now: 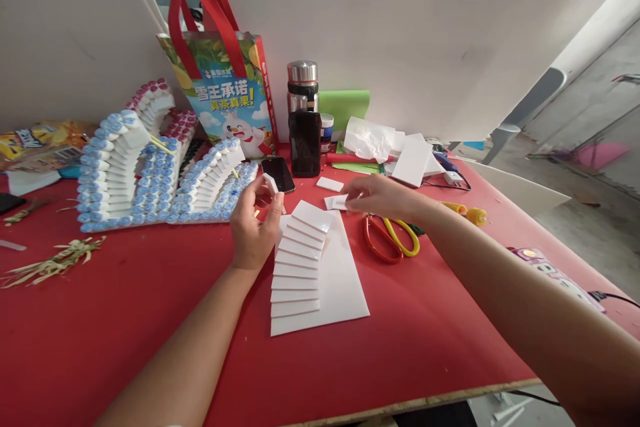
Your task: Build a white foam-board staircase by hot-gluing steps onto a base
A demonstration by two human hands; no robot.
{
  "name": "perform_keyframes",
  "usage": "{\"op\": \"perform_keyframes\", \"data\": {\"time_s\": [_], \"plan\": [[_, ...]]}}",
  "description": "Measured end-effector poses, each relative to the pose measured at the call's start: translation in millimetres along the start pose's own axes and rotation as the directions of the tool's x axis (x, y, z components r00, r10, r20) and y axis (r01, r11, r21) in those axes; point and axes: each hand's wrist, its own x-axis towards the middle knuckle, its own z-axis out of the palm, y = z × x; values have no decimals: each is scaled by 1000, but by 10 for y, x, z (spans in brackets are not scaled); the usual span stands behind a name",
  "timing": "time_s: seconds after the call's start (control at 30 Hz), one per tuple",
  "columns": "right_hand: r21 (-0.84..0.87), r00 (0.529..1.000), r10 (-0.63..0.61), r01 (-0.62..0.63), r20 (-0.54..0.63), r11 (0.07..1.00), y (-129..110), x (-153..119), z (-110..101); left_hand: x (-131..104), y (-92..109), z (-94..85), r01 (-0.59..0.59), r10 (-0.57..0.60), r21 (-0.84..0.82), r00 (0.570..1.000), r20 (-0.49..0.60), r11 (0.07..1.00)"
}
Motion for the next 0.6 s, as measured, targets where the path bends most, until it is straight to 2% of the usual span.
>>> {"op": "perform_keyframes", "data": {"time_s": [0.03, 0.1, 0.23, 0.43, 0.5, 0.6], "plan": [[90, 994, 5, -15, 111, 996, -32, -82, 16, -5, 7, 2, 4, -4, -1, 1000, 1, 1000], [158, 979, -14, -18, 204, 987, -61, -181, 70, -14, 13, 3, 11, -11, -1, 1000, 0, 1000], [117, 995, -38, 27, 89, 993, 13, -79, 213, -15, -2, -6, -3, 3, -11, 1000, -8, 1000], [197, 998, 2, 9, -56, 980, 131, 263, 364, 5, -9, -12, -10, 9, -22, 1000, -17, 1000], [220, 995, 5, 17, -101, 975, 126, 235, 381, 6, -8, -12, -3, 3, -7, 1000, -17, 1000], [265, 991, -5, 42, -137, 963, 133, 27, 378, 4, -7, -14, 2, -2, 5, 1000, -11, 1000]]}}
